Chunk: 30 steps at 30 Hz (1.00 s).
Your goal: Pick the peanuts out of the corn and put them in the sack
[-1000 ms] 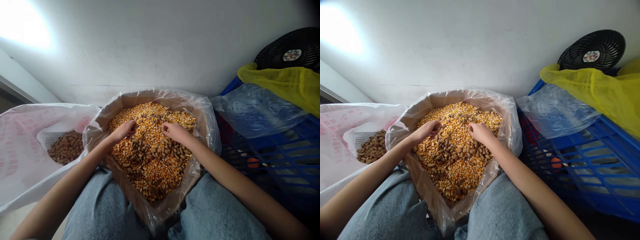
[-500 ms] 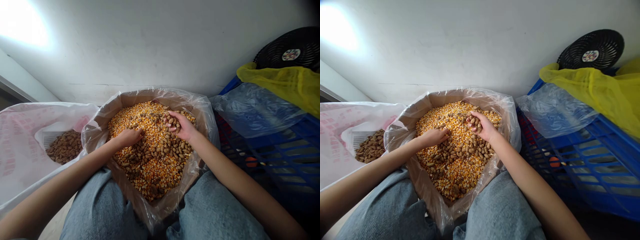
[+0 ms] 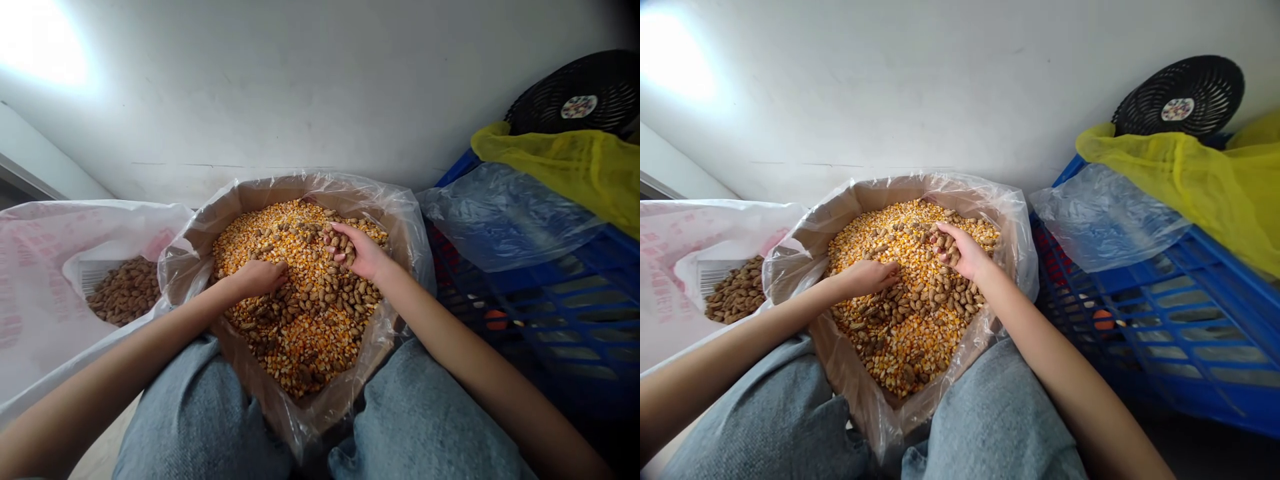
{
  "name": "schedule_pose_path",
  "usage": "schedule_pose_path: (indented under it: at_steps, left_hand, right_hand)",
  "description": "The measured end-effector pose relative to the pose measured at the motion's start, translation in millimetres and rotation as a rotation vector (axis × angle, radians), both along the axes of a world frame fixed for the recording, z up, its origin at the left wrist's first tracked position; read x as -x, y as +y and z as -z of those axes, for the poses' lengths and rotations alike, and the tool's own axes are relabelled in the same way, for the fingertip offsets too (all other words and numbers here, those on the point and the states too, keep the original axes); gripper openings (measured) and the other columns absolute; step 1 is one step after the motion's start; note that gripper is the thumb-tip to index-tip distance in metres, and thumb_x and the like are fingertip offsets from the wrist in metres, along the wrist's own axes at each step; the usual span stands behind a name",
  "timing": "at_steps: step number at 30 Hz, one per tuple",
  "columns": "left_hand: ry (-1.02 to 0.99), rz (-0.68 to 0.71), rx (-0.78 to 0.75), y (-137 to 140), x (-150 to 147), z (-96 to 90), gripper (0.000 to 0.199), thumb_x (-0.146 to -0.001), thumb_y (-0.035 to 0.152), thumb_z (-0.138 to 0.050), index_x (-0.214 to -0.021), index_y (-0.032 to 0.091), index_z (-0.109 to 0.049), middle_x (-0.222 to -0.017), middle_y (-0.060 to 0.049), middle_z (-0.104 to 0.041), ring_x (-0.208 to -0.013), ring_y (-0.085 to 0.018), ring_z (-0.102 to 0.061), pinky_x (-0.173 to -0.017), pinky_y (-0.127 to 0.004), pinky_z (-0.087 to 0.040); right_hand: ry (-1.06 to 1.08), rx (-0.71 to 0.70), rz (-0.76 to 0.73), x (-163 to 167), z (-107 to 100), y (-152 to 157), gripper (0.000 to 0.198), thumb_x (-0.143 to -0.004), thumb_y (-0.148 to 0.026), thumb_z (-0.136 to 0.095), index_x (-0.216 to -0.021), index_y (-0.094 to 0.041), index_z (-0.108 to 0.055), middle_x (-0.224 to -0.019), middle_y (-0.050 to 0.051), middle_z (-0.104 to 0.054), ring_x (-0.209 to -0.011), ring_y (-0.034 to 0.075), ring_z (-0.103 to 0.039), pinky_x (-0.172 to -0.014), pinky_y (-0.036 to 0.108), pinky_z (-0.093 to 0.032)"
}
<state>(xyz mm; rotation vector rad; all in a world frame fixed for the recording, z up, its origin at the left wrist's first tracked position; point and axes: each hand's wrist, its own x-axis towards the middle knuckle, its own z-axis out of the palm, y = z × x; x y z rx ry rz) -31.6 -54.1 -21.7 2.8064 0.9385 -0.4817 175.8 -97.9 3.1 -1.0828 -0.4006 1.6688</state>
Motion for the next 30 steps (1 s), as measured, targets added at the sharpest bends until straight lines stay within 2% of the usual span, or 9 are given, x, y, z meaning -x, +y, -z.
schedule_pose_path:
  at_steps: [11,13,17,19,21,23,25,27,30]
  left_hand:
    - [-0.464,-0.214,0.343,8.7,4.1,-8.5,0.026,-0.079,0.036,-0.033,-0.087,0.017,-0.048,-0.077,-0.003,-0.055,-0.067,-0.013,-0.05,-0.062,-0.025,-0.038]
    - [-0.575,-0.309,0.537,7.9,2.9,-12.9,0.023,-0.078,0.035,-0.033,-0.079,0.017,-0.047,-0.067,-0.001,-0.049,-0.058,-0.011,-0.045,-0.055,-0.024,-0.038]
    - [-0.771,-0.552,1.164,11.1,3.8,-28.2,0.022,-0.078,0.031,-0.03,-0.062,0.018,-0.036,-0.049,0.005,-0.023,-0.037,-0.006,-0.021,-0.036,-0.019,-0.024]
    - [-0.852,-0.644,1.324,14.6,6.7,-36.3,0.022,-0.078,0.033,-0.032,-0.062,0.018,-0.035,-0.051,0.005,-0.02,-0.037,-0.005,-0.016,-0.034,-0.018,-0.02]
    - [-0.903,-0.69,1.38,18.9,11.0,-40.3,0.025,-0.079,0.038,-0.033,-0.065,0.018,-0.037,-0.054,0.004,-0.027,-0.038,-0.005,-0.019,-0.034,-0.017,-0.019]
    - [-0.896,-0.684,1.364,23.8,16.1,-37.6,0.029,-0.078,0.043,-0.033,-0.067,0.017,-0.04,-0.058,0.002,-0.034,-0.04,-0.005,-0.025,-0.035,-0.017,-0.02]
    - [-0.815,-0.648,1.217,28.3,20.8,-28.8,0.033,-0.077,0.048,-0.034,-0.065,0.017,-0.041,-0.058,0.001,-0.037,-0.041,-0.006,-0.029,-0.035,-0.018,-0.02]
    - [-0.64,-0.57,0.898,30.6,23.7,-17.5,0.037,-0.073,0.051,-0.039,-0.06,0.016,-0.043,-0.054,0.001,-0.039,-0.041,-0.007,-0.031,-0.036,-0.019,-0.021]
    - [-0.314,-0.322,0.376,25.7,23.4,-5.6,0.034,-0.069,0.05,-0.047,-0.064,0.017,-0.052,-0.054,0.0,-0.048,-0.047,-0.009,-0.041,-0.043,-0.02,-0.028]
  right_hand:
    - [-0.015,0.0,0.004,1.6,-0.8,0.1,0.009,-0.075,-0.023,-0.05,-0.07,-0.015,-0.049,-0.059,-0.001,-0.054,-0.042,0.005,-0.045,-0.03,0.011,-0.027]
    - [-0.006,-0.009,-0.002,1.4,-1.6,-0.1,0.01,-0.075,-0.023,-0.049,-0.07,-0.015,-0.049,-0.059,-0.001,-0.055,-0.042,0.005,-0.045,-0.03,0.012,-0.027]
    - [0.009,-0.016,-0.008,1.0,-2.7,-1.0,0.01,-0.076,-0.023,-0.048,-0.07,-0.015,-0.049,-0.059,0.0,-0.055,-0.042,0.005,-0.044,-0.03,0.012,-0.026]
    - [0.004,-0.015,-0.002,1.1,-3.2,-1.5,0.01,-0.076,-0.022,-0.048,-0.07,-0.015,-0.049,-0.059,0.0,-0.054,-0.042,0.005,-0.044,-0.03,0.012,-0.026]
    - [-0.001,-0.018,0.003,1.4,-3.7,-1.7,0.009,-0.076,-0.021,-0.049,-0.069,-0.015,-0.049,-0.059,0.0,-0.054,-0.042,0.005,-0.044,-0.03,0.011,-0.026]
    - [-0.003,-0.023,0.0,1.5,-3.8,-1.6,0.009,-0.076,-0.021,-0.049,-0.069,-0.015,-0.049,-0.059,0.0,-0.054,-0.042,0.005,-0.044,-0.029,0.011,-0.026]
    - [-0.003,-0.028,-0.006,1.4,-3.2,-1.3,0.01,-0.076,-0.022,-0.049,-0.069,-0.015,-0.049,-0.059,0.0,-0.054,-0.042,0.005,-0.044,-0.029,0.011,-0.026]
    - [-0.01,-0.026,-0.005,1.1,-2.3,-1.1,0.009,-0.076,-0.022,-0.049,-0.07,-0.015,-0.049,-0.059,-0.001,-0.054,-0.042,0.005,-0.045,-0.03,0.012,-0.026]
    - [-0.015,-0.014,-0.002,0.6,-1.1,-1.2,0.009,-0.074,-0.023,-0.051,-0.07,-0.015,-0.049,-0.059,-0.001,-0.054,-0.042,0.005,-0.045,-0.03,0.012,-0.027]
